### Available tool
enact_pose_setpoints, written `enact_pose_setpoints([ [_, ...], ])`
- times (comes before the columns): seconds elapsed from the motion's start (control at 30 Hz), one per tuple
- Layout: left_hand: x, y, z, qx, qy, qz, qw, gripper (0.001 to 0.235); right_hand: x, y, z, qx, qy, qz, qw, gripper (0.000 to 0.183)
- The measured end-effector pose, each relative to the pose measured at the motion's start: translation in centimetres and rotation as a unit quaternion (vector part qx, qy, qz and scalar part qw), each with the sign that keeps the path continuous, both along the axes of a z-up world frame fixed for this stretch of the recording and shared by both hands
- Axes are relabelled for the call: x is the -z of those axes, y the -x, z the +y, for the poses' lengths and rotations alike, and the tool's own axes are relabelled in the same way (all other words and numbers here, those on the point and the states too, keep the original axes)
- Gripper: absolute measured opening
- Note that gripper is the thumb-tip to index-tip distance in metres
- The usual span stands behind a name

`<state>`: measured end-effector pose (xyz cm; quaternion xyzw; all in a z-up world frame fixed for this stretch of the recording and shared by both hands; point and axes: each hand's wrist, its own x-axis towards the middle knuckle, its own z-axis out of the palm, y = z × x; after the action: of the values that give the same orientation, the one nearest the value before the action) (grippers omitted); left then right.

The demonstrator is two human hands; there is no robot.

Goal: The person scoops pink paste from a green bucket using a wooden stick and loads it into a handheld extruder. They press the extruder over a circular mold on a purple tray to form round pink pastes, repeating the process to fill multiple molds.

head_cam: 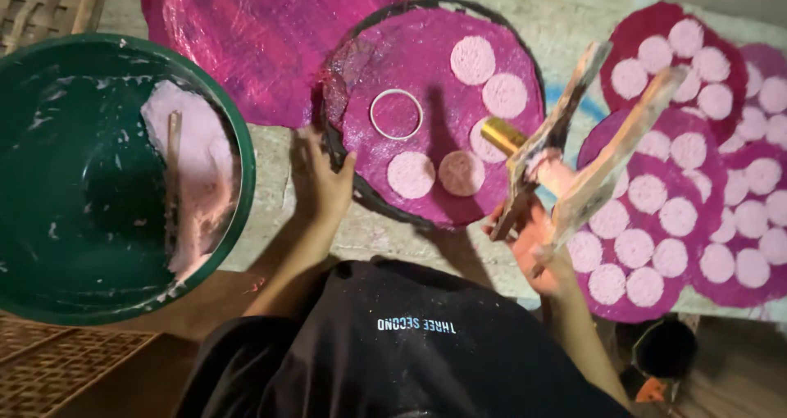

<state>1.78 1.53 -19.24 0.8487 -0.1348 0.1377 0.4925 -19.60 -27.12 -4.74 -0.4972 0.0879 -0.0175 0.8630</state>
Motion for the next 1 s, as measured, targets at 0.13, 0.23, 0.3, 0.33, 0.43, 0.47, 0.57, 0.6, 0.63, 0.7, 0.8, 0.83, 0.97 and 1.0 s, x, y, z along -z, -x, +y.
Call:
enact_pose_setpoints([
  [0.13, -4.5, 0.2, -1.2, 0.062, -0.164, -0.033, 0.984, 0.081, -1.1, -1.0, 1.2, -0.001, -0.039, 0.005, 0.999, 0.096],
  [0.23, -6.0, -1.0, -2.4, 0.161, -0.236, -0.06, 0.956, 0.054, -1.6, -1.3, 1.9, -0.006, -0.054, 0.005, 0.999, 0.093],
  [0.3, -6.3, -1.6, -2.6, 0.152, -0.263, -0.048, 0.951, 0.038, -1.5, -1.3, 2.4, -0.002, -0.052, 0.008, 0.999, 0.095],
  [0.33, -6.4, -1.6, -2.4, 0.149, -0.277, -0.043, 0.948, 0.031, -1.5, -1.2, 2.6, 0.001, -0.05, 0.009, 0.999, 0.095],
  [0.43, -7.2, -0.8, -1.7, 0.147, -0.252, -0.032, 0.956, 0.021, -1.7, -1.3, 2.3, 0.001, -0.017, 0.045, 0.999, 0.102],
  [0.47, -7.6, -0.3, -1.5, 0.155, -0.234, -0.032, 0.959, 0.026, -1.8, -1.4, 1.9, -0.005, 0.014, 0.047, 0.999, 0.102],
  [0.57, -9.3, -0.3, -1.0, 0.176, -0.146, -0.003, 0.973, 0.045, -1.9, -2.2, 1.1, -0.04, 0.05, 0.098, 0.993, 0.098],
  [0.6, -9.9, -1.1, -1.1, 0.183, -0.091, 0.023, 0.979, 0.053, -2.0, -2.6, 0.8, -0.06, 0.027, 0.142, 0.988, 0.096],
  [0.63, -10.6, -2.1, -1.4, 0.188, -0.035, 0.047, 0.98, 0.063, -2.1, -3.3, 0.4, -0.082, 0.003, 0.185, 0.979, 0.095],
  [0.7, -11.9, -5.0, -2.6, 0.384, 0.403, 0.281, 0.781, 0.071, -2.0, -4.7, 0.3, -0.22, -0.032, 0.133, 0.966, 0.095],
  [0.8, -13.7, -7.1, -3.9, 0.476, 0.604, 0.378, 0.516, 0.084, -2.8, -6.5, 0.8, -0.371, -0.083, 0.166, 0.91, 0.094],
  [0.83, -14.2, -7.6, -4.4, 0.495, 0.613, 0.381, 0.484, 0.088, -3.3, -7.3, 0.8, -0.41, -0.097, 0.194, 0.886, 0.093],
  [0.97, -14.6, -8.3, -6.4, 0.534, 0.625, 0.302, 0.483, 0.064, -6.3, -10.5, -1.7, -0.442, 0.016, 0.172, 0.88, 0.091],
  [1.0, -14.2, -8.9, -7.1, 0.523, 0.629, 0.288, 0.498, 0.051, -6.9, -11.3, -2.8, -0.448, 0.062, 0.181, 0.873, 0.092],
])
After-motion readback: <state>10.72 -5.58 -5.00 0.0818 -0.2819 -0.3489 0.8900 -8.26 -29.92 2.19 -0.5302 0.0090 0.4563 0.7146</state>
